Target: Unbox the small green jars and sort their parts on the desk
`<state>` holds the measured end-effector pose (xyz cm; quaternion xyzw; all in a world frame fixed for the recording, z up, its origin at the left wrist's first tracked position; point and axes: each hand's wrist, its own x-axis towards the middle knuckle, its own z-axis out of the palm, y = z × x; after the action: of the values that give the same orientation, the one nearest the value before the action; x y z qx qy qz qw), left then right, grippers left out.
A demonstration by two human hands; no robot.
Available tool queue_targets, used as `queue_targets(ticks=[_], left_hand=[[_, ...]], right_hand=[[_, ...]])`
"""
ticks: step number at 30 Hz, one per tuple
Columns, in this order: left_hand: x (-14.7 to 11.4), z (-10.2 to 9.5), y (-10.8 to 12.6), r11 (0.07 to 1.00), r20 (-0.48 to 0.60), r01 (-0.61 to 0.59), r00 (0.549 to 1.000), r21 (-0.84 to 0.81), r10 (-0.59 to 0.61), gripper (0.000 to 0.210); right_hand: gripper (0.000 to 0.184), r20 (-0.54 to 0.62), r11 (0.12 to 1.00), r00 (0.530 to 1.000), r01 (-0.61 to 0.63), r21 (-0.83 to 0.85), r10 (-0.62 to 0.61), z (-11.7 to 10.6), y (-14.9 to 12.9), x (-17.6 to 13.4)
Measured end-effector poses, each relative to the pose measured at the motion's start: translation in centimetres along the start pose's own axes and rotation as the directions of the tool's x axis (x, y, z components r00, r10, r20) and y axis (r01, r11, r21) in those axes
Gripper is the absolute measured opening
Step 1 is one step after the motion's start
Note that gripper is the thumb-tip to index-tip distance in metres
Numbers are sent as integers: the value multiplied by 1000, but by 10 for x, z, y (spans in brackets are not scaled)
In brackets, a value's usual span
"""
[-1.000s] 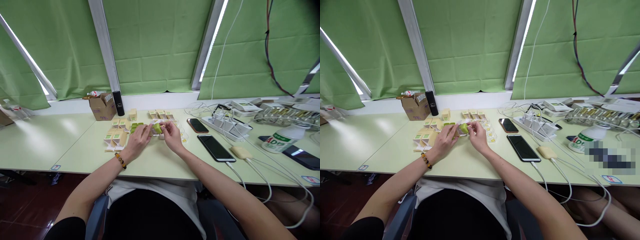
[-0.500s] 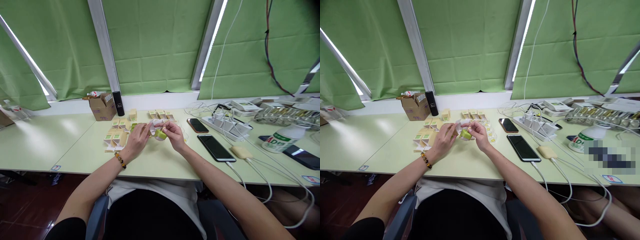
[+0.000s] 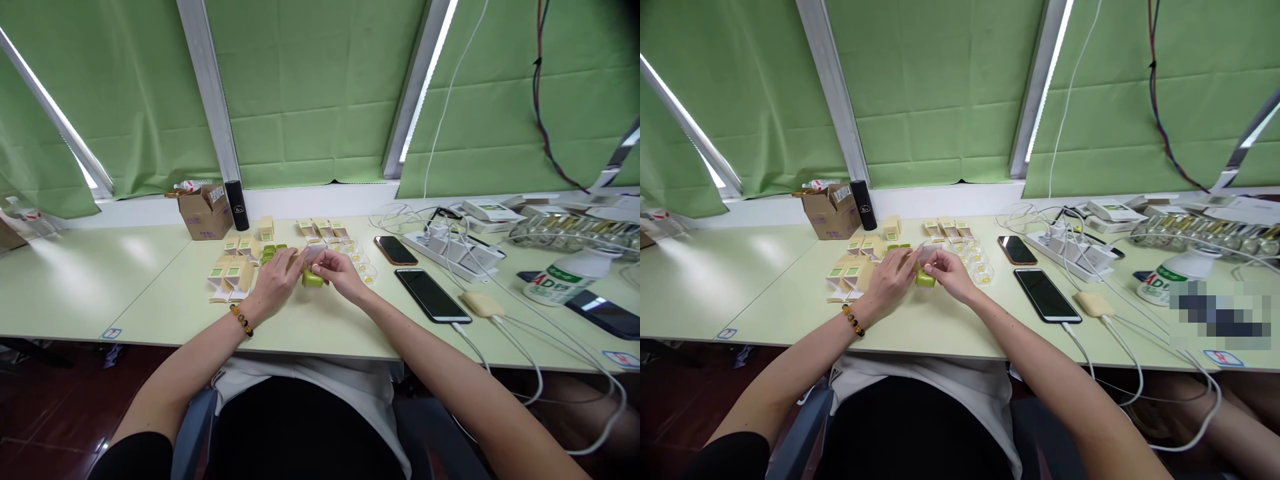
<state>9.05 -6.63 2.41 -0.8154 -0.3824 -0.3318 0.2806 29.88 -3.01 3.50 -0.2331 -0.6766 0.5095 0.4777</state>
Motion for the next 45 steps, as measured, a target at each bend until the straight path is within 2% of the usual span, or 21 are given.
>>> queue_targets(ticks=[5, 8, 10, 12, 13, 15, 17, 19, 22, 24, 25, 27, 29, 33, 35, 36, 38, 41, 43, 45], left_hand=[[2, -2, -10, 997, -29, 64, 998, 36, -63, 58], [3, -4, -18, 988, -77, 155, 985, 24, -153, 60], [3, -5, -23, 976, -113, 216, 970, -13, -216, 62], [3, -5, -25, 965, -138, 258, 955, -55, -263, 64], [3, -4, -26, 960, -144, 271, 949, -74, -279, 65], [3, -3, -26, 952, -143, 286, 943, -107, -299, 64], [2, -2, -25, 947, -135, 294, 941, -132, -311, 63], [2, -1, -25, 939, -128, 305, 937, -160, -326, 63], [1, 1, -26, 912, -117, 339, 921, -230, -372, 62], [0, 3, -27, 879, -108, 368, 903, -305, -415, 61], [0, 4, -27, 854, -96, 381, 893, -355, -439, 60], [-1, 6, -28, 782, -56, 400, 874, -477, -482, 60], [0, 7, -28, 691, -9, 408, 857, -597, -515, 60], [2, 10, -32, 551, 51, 407, 834, -729, -549, 59], [3, 11, -34, 452, 111, 416, 820, -789, -562, 57], [3, 11, -34, 369, 155, 423, 804, -828, -574, 56], [4, 11, -34, 140, 253, 411, 758, -901, -601, 53], [6, 8, -31, -187, 367, 321, 709, -928, -602, 52], [8, 4, -29, -301, 412, 284, 695, -910, -589, 50], [11, 0, -26, -353, 445, 282, 681, -892, -581, 45]], right_hand=[[45, -135, 994, 986, 89, -60, -97, -9, -6, 0], [31, -65, 960, 985, 139, -244, -159, -18, -15, -2], [18, 82, 874, 988, 154, -461, -131, -23, -21, -5], [9, 211, 725, 977, 173, -666, -40, -24, -25, -9], [10, 254, 644, 967, 193, -740, 2, -23, -26, -10], [17, 317, 523, 947, 243, -817, 54, -20, -27, -13], [22, 366, 488, 927, 283, -825, 82, -19, -28, -15], [23, 403, 518, 908, 293, -804, 112, -22, -30, -15], [15, 431, 655, 892, 247, -714, 133, -29, -38, -13], [5, 398, 775, 913, 187, -603, 89, -31, -40, -10], [5, 352, 819, 935, 168, -548, 44, -31, -39, -8], [12, 226, 861, 972, 166, -481, -61, -28, -34, -6], [13, 154, 858, 981, 179, -482, -118, -23, -26, -4], [12, 202, 820, 975, 187, -541, -89, -17, -11, -4], [11, 219, 803, 972, 193, -563, -80, -17, -8, -5], [11, 220, 794, 972, 194, -577, -77, -17, -7, -5], [10, 224, 770, 973, 190, -610, -62, -16, -5, -6], [9, 231, 734, 972, 182, -654, -35, -15, -4, -5], [10, 234, 720, 972, 177, -671, -21, -14, -2, -5], [12, 233, 709, 973, 168, -685, -6, -13, -2, -6]])
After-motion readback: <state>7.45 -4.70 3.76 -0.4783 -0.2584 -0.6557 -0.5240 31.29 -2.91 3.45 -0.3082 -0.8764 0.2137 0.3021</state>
